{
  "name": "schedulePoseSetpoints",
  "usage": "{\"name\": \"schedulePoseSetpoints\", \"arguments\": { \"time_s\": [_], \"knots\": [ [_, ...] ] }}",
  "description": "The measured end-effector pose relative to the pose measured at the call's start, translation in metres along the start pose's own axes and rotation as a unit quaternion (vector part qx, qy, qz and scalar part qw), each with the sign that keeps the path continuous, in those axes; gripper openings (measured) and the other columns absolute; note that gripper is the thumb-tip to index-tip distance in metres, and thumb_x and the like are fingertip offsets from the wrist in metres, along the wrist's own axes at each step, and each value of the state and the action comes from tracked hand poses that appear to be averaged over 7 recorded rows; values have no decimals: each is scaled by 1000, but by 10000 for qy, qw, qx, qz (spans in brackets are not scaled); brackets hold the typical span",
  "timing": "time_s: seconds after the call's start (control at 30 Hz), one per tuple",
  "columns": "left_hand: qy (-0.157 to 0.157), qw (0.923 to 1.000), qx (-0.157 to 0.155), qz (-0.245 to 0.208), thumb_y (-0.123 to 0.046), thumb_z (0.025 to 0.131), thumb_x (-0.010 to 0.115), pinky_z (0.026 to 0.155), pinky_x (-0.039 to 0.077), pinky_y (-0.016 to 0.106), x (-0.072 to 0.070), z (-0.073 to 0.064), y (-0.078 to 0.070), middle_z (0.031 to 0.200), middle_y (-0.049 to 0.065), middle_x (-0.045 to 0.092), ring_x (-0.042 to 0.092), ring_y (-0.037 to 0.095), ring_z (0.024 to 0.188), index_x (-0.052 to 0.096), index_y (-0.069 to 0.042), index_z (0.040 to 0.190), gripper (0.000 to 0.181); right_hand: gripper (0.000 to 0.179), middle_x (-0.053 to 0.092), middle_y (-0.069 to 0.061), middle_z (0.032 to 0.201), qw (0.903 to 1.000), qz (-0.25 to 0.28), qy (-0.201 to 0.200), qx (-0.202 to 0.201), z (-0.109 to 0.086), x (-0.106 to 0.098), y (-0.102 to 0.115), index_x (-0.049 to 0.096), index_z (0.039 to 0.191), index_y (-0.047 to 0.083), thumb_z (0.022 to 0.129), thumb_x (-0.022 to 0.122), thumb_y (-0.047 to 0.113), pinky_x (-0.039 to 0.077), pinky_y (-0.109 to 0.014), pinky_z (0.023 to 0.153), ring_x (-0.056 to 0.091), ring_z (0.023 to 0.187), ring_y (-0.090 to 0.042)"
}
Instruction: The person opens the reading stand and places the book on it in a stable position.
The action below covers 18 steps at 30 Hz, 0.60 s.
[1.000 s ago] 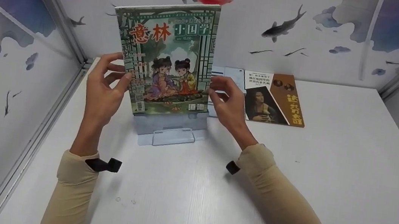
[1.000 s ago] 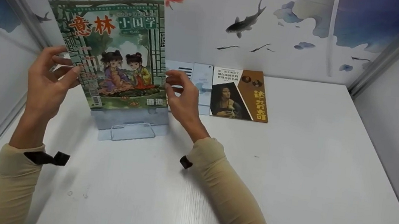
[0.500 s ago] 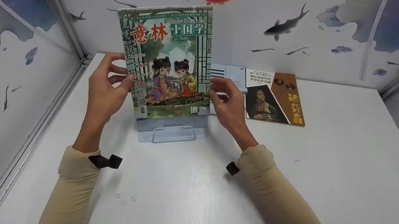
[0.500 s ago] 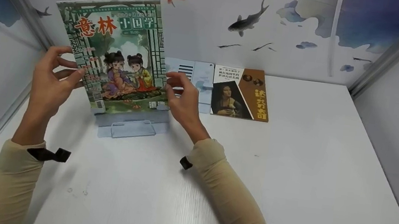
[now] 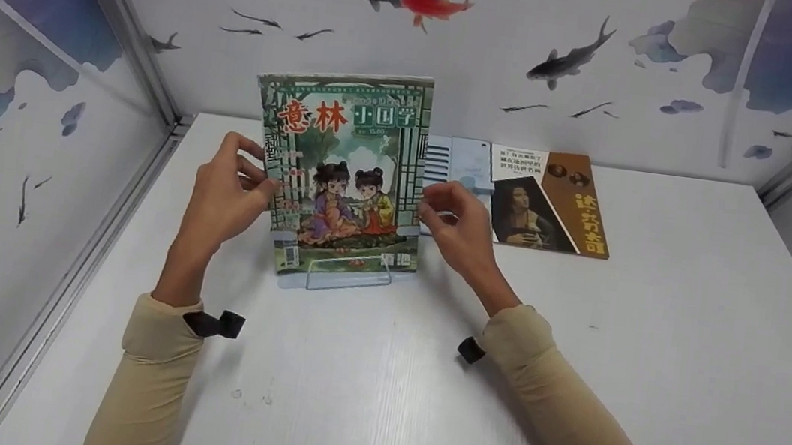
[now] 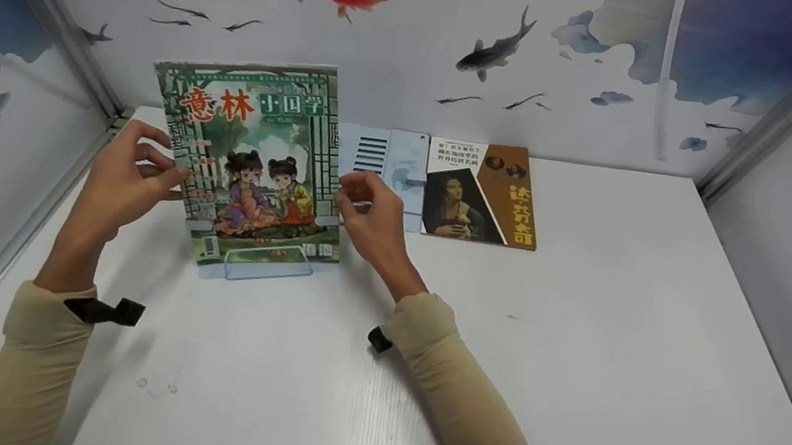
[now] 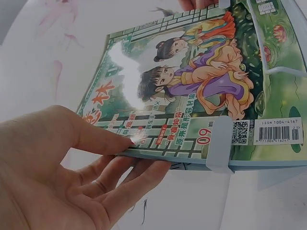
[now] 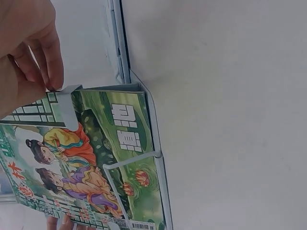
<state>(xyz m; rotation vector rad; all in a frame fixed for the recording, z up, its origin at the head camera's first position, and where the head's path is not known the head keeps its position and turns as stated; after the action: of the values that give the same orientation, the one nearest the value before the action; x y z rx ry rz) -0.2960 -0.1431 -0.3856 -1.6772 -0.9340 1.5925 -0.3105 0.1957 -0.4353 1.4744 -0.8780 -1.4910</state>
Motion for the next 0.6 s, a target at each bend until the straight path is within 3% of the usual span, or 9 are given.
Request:
{"name": "schedulePoseSetpoints", "arguments": {
  "time_s": [0.13,0.23,0.3,0.4,0.5,0.6],
  "knots": [
    [271,9996,-112,7,-13,103,67,86,60,50,0,0,-1,113,18,74,76,36,106,48,-4,140,43,17,76,-3,110,9999,-85,71,5,1,-3,-1,74,118,14,102,75,14,59,-31,88,73,102,-16],
    [307,9994,-134,60,-12,104,65,90,57,50,2,0,-5,117,19,68,72,37,110,40,-3,145,49,17,77,-1,113,9997,-162,199,-61,3,-6,-1,75,120,15,103,74,15,59,-31,87,74,104,-15],
    [112,9998,-126,87,-10,103,65,90,52,47,3,1,-9,119,18,59,65,35,109,33,-3,148,56,18,77,-1,116,9993,-212,279,-93,4,-10,-2,75,121,15,103,74,16,60,-33,89,74,106,-16],
    [-441,9990,-31,99,-8,102,69,91,45,44,3,0,-18,116,15,45,50,31,109,25,-4,152,66,19,77,-2,119,9986,-346,383,-56,5,-17,-6,75,122,13,104,72,19,60,-39,93,74,110,-18],
    [-911,9954,293,-57,-10,103,71,93,40,45,6,-6,-32,113,16,41,42,31,111,25,-5,152,68,22,76,-7,124,9965,-633,548,27,6,-23,-16,74,126,9,106,70,18,60,-44,100,72,115,-22],
    [-821,9933,750,-313,-12,104,70,92,45,41,21,-13,-48,108,15,50,51,30,106,28,-6,152,64,26,73,-12,130,9890,-1194,877,-14,7,-26,-28,71,131,6,106,69,13,58,-48,106,69,122,-28]
  ]
}}
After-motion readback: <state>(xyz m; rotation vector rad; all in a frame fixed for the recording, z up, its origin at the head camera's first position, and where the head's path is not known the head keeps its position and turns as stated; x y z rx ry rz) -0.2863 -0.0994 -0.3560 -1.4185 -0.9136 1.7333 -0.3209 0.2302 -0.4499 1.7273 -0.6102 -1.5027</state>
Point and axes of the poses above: each hand's wrist, its own z-axis towards the middle knuckle, its own x-axis out of the palm, y = z × x, the point moved 7 cm from there along z, towards the middle knuckle
